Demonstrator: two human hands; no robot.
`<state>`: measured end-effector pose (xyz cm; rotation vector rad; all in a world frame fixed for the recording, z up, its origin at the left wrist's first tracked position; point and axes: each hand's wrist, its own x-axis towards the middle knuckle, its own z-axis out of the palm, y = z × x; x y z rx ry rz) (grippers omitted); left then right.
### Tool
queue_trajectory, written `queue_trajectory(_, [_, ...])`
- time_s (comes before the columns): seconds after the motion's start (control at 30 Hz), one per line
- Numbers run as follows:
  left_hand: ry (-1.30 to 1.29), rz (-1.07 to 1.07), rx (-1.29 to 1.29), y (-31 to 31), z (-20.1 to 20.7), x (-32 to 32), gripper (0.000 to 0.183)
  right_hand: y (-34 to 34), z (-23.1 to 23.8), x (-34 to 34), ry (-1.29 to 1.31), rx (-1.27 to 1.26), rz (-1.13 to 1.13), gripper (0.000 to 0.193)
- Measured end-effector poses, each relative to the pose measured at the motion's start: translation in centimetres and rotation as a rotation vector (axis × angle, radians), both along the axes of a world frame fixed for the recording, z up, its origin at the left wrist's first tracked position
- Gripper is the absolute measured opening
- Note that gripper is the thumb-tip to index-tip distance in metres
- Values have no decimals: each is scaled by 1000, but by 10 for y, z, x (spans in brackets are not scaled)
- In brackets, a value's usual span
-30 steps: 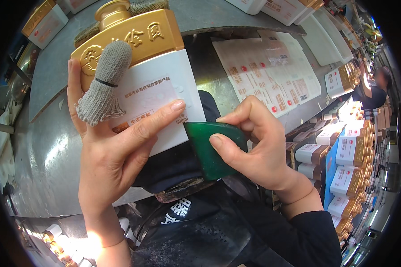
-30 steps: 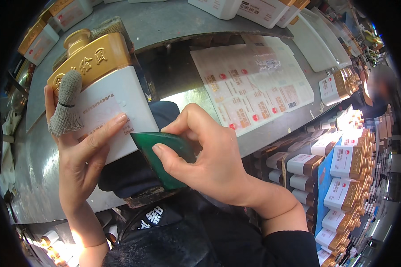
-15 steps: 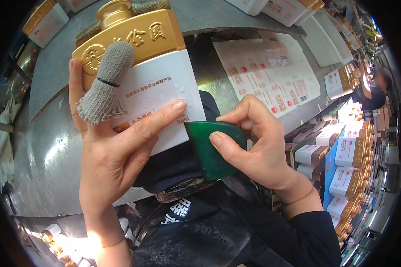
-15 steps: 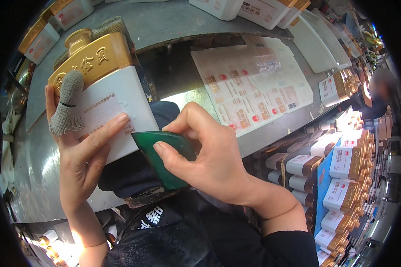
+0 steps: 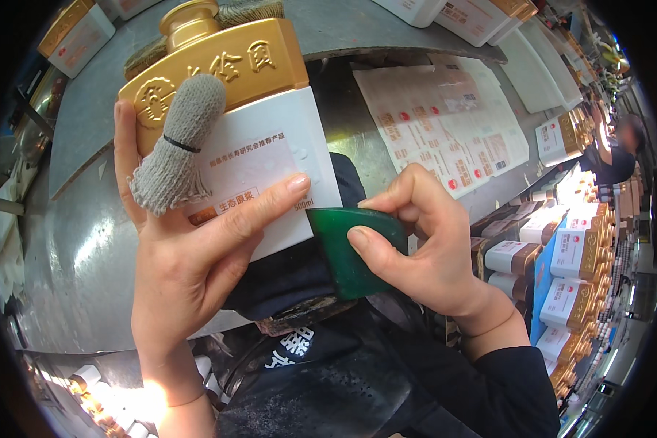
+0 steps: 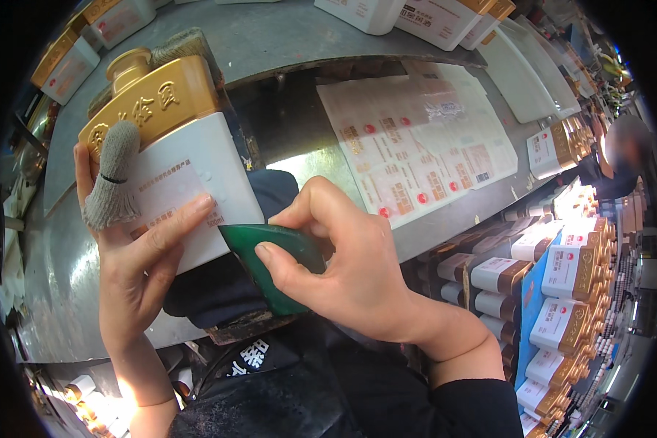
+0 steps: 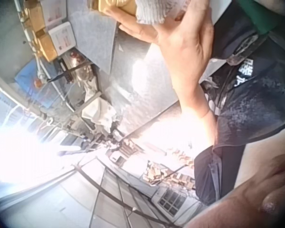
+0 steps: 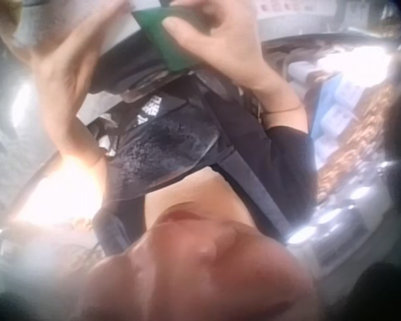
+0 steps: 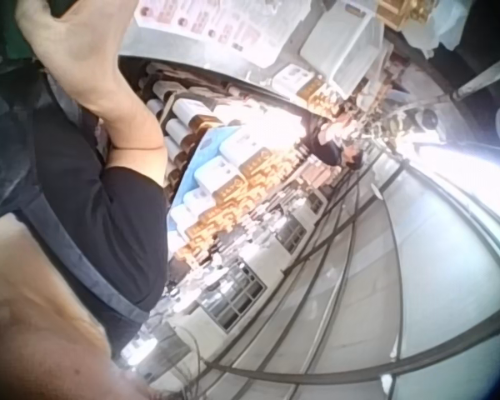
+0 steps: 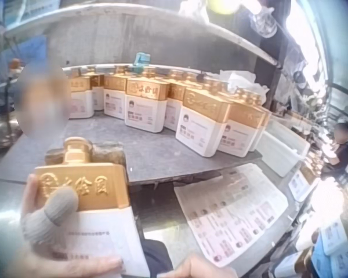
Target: The person applies white labels to gold and white bottles on a metal workbench. They use a green plastic scraper to smooth the labels and remove air bubbles, then place the finished bottles into a white plastic bin.
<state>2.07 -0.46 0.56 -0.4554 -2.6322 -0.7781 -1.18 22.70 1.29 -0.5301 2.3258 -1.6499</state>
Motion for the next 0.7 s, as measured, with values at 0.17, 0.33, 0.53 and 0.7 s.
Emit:
queue_trajectory(0.17, [-23, -23, 15, 0, 0, 1, 56, -1, -6, 2, 47, -56, -38, 22])
queue_trajectory(0.33, [-19, -18, 12, -1, 4, 3, 55, -2, -8, 2, 63, -93, -59, 22])
queue_trajectory(0.53, [64, 24, 43, 6, 7, -7, 44, -1, -6, 4, 64, -118, -66, 22])
queue_trajectory(0.7, [70, 36, 33, 4, 5, -10, 40, -1, -7, -1, 39, -99, -32, 23])
